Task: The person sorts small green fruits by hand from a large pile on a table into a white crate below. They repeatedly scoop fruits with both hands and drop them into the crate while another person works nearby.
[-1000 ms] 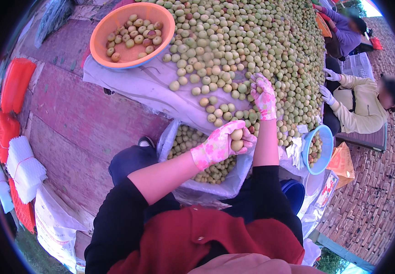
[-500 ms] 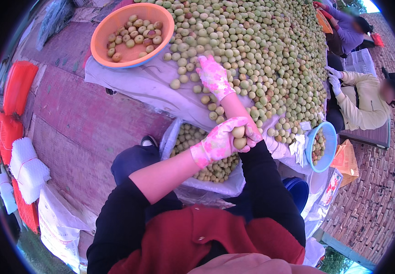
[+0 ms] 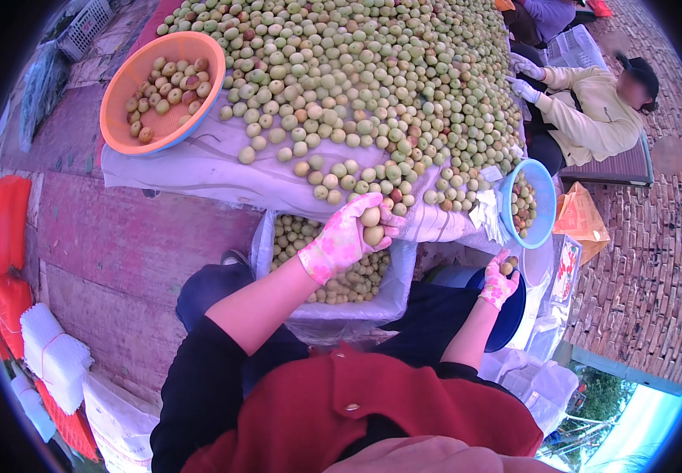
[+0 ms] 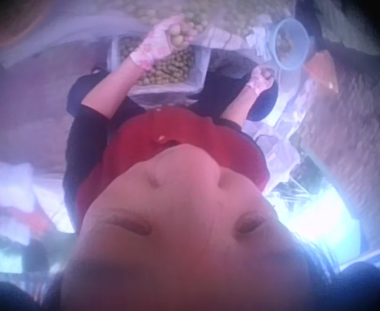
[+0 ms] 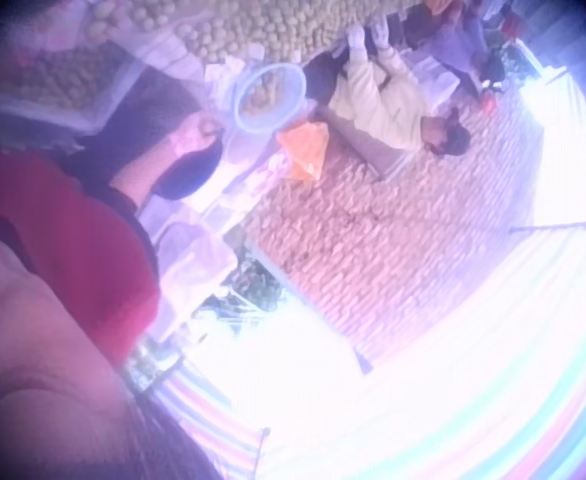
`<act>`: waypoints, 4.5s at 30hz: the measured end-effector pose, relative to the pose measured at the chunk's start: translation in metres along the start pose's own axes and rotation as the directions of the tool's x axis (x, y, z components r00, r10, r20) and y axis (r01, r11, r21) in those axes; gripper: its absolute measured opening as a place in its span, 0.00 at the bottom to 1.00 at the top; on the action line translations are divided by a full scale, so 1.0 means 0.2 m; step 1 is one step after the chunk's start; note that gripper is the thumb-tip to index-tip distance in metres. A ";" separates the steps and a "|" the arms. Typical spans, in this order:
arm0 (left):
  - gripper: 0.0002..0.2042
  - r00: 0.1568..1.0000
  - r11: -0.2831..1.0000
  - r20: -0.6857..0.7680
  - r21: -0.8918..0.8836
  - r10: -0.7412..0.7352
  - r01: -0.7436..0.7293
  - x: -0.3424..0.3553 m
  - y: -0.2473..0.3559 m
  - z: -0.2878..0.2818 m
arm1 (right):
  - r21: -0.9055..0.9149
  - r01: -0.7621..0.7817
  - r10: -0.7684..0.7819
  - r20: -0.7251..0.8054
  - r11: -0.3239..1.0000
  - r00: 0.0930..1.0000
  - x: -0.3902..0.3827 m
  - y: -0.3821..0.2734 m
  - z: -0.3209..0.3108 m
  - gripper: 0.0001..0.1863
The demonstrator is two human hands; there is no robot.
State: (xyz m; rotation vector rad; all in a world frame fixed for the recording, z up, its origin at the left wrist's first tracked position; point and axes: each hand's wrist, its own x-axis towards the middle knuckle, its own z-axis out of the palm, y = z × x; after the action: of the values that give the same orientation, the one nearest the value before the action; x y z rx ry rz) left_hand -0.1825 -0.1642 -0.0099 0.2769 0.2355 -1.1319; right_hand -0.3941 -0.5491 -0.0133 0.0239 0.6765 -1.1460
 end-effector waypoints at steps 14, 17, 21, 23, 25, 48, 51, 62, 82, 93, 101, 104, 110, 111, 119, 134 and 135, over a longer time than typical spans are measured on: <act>0.15 0.994 0.989 0.109 -0.146 0.028 -0.012 -0.02 0.00 -0.05 | -0.302 0.908 0.432 0.806 -0.289 0.405 -0.35 1.76 0.09 0.26; 0.14 0.998 0.993 0.031 -0.108 0.052 -0.049 -0.03 0.00 -0.05 | 0.110 0.936 0.511 0.856 -0.335 0.083 -0.40 1.94 0.03 0.22; 0.13 1.000 0.990 0.018 -0.142 -0.008 0.010 -0.03 0.02 -0.04 | 0.234 0.941 0.645 0.764 -0.246 -0.022 -0.40 1.85 -0.05 0.16; 0.13 1.000 0.989 0.024 -0.146 0.002 0.002 -0.02 0.03 -0.03 | 0.301 0.937 0.730 0.679 -0.177 -0.080 -0.43 1.77 -0.06 0.14; 0.13 0.999 0.990 -0.017 -0.133 0.046 -0.048 -0.03 0.02 -0.02 | 0.335 0.925 0.693 0.710 -0.178 -0.124 -0.43 1.65 -0.01 0.13; 0.12 0.998 0.999 -0.049 -0.017 0.050 -0.051 -0.01 0.03 -0.01 | -0.850 -0.234 0.630 0.139 0.471 0.764 -0.06 1.08 0.20 0.21; 0.13 0.999 1.000 -0.047 -0.004 0.024 -0.025 0.01 0.02 -0.02 | -0.331 -0.282 0.435 0.678 0.900 0.593 0.06 0.62 0.03 0.25; 0.13 0.997 0.999 -0.082 -0.046 0.013 -0.017 0.01 0.02 -0.03 | -0.806 0.380 0.534 0.588 0.454 0.607 0.18 1.44 0.29 0.27; 0.21 0.949 0.944 -0.154 -0.144 0.274 -0.296 0.06 0.12 -0.03 | -0.695 0.674 0.823 0.520 0.252 0.229 -0.52 1.43 0.16 0.21; 0.18 0.969 0.962 -0.152 -0.165 0.192 -0.217 0.04 0.05 -0.07 | 0.112 0.923 0.575 0.808 -0.369 0.132 -0.17 1.74 0.05 0.26; 0.17 0.964 0.965 -0.200 -0.157 0.178 -0.211 0.03 0.05 -0.08 | 0.049 0.980 0.772 0.624 -0.195 0.123 -0.32 1.53 -0.07 0.27; 0.16 0.965 0.967 -0.172 -0.124 0.200 -0.222 0.03 0.05 -0.07 | -0.079 0.983 0.648 0.743 -0.168 0.170 -0.20 1.45 0.06 0.19; 0.14 0.971 0.983 -0.212 -0.118 0.111 -0.139 0.00 0.03 -0.04 | -0.137 0.802 0.509 0.708 -0.581 0.490 0.13 1.57 0.30 0.15; 0.14 0.969 0.985 -0.223 -0.107 0.109 -0.136 0.00 0.03 -0.04 | -0.120 0.776 0.536 0.658 -0.619 0.529 0.17 1.59 0.32 0.14; 0.14 0.968 0.987 -0.213 -0.063 0.133 -0.150 0.00 0.02 -0.04 | -0.686 0.656 0.527 0.449 -0.314 0.722 0.25 1.57 0.44 0.12; 0.22 0.979 0.985 -0.121 -0.034 0.166 -0.172 0.04 0.02 -0.09 | -0.625 0.696 0.719 0.295 -0.354 0.630 -0.03 1.57 0.42 0.20; 0.22 0.982 0.984 -0.091 -0.041 0.169 -0.173 0.04 0.02 -0.08 | -0.712 0.656 0.763 0.272 -0.251 0.586 -0.12 1.52 0.41 0.21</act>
State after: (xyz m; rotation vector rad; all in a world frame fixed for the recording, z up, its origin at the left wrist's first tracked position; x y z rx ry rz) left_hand -0.1760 -0.1638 -0.0269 0.2976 0.3101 -0.9440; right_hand -0.1036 -0.4261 -0.0317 -2.0088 0.4677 0.1749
